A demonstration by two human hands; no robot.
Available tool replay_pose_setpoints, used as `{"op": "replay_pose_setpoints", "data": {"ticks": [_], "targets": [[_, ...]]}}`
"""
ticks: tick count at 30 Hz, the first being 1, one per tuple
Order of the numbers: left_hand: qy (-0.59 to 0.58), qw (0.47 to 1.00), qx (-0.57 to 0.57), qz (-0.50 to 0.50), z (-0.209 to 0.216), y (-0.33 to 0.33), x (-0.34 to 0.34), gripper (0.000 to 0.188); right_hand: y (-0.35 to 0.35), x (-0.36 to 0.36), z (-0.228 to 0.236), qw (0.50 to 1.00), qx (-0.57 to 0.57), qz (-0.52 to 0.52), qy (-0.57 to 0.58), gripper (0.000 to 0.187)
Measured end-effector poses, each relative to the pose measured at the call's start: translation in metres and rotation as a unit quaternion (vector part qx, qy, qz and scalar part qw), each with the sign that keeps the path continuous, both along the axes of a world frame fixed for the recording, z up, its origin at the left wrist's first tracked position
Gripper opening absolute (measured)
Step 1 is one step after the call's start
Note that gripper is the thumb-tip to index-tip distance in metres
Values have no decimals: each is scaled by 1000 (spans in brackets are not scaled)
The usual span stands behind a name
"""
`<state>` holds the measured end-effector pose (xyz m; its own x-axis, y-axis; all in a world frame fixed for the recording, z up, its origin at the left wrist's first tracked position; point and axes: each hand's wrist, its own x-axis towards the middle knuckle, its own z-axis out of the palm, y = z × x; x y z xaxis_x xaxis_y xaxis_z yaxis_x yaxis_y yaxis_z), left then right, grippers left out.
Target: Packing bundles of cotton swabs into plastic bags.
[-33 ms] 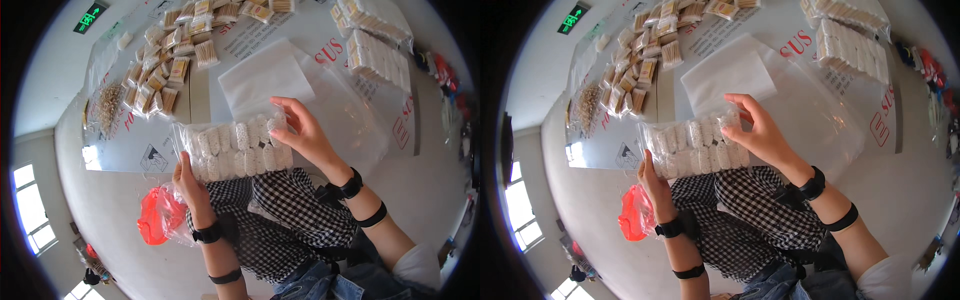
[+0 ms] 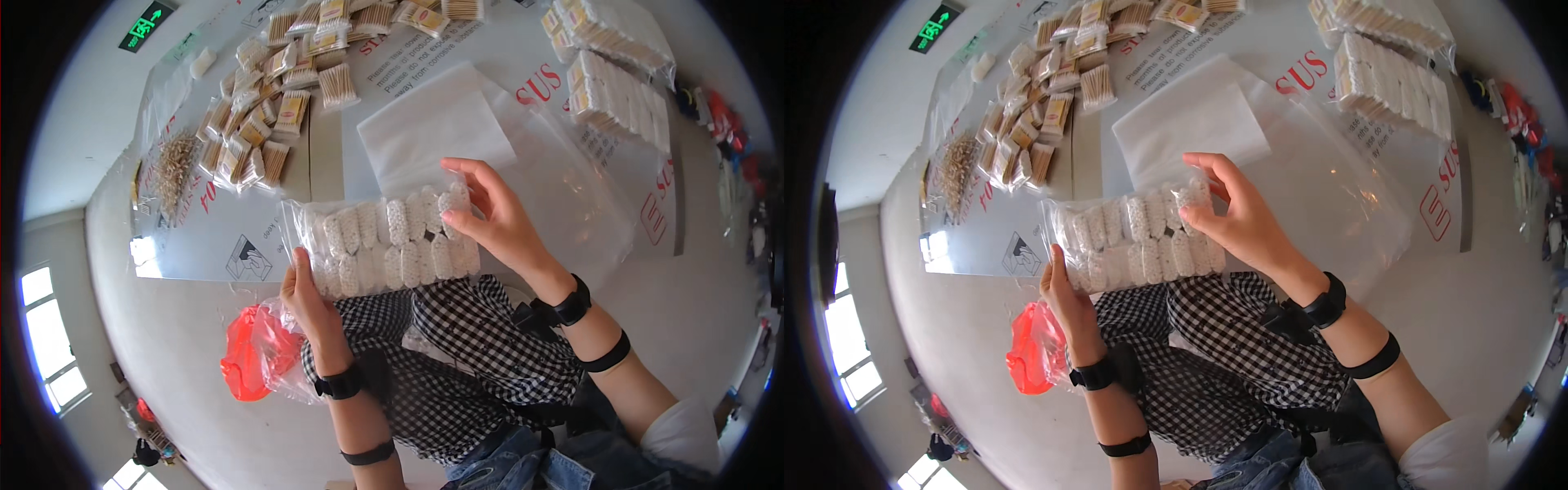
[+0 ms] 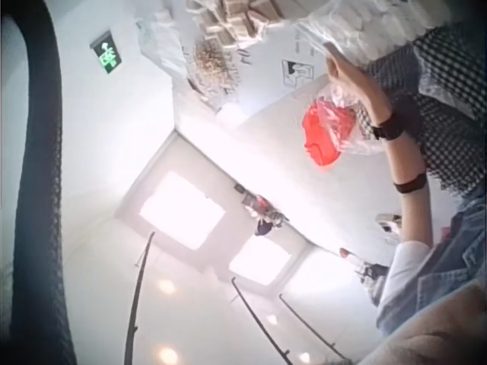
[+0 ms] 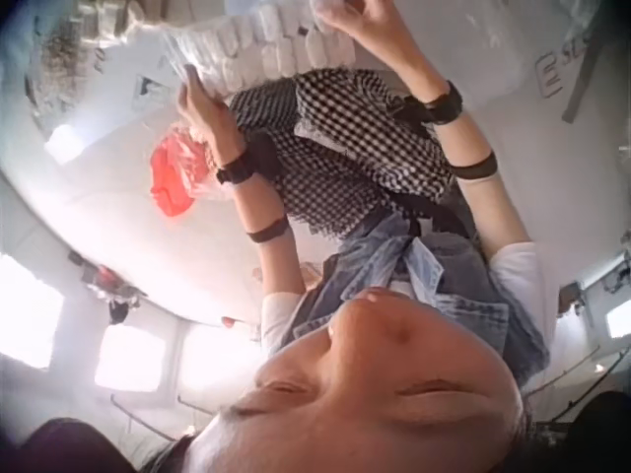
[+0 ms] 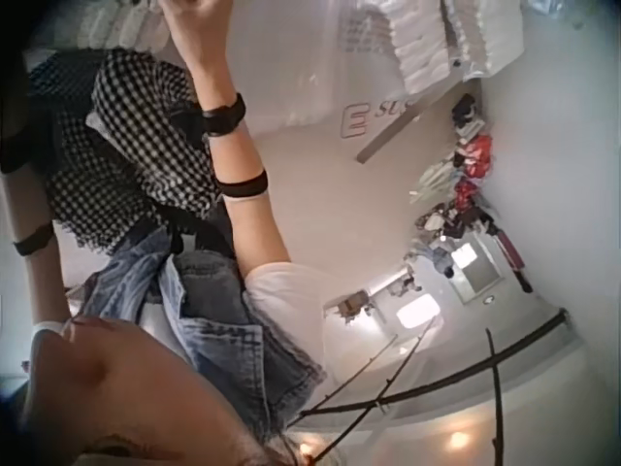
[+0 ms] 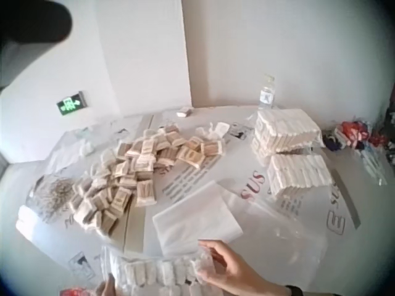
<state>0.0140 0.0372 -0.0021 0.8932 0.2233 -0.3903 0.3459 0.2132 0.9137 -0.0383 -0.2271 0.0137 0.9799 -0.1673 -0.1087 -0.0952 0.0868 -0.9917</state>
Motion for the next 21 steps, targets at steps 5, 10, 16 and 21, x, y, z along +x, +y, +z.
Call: {"op": "replay_pose_setpoints", "data": {"ticks": [5, 10, 16, 21], "targets": [[-30, 999, 27, 19, -10, 5, -6, 30, 3, 9, 0, 999, -23, 19, 19, 49], [-33, 999, 29, 21, -19, 10, -13, 33, 7, 21, 18, 986, -157, 53, 26, 50], [-38, 998, 36, 26, -17, 6, -16, 31, 19, 35, 13, 981, -187, 59, 18, 50], [-27, 998, 53, 22, -10, 3, -14, 32, 27, 39, 33, 967, -250, 52, 16, 50]]}}
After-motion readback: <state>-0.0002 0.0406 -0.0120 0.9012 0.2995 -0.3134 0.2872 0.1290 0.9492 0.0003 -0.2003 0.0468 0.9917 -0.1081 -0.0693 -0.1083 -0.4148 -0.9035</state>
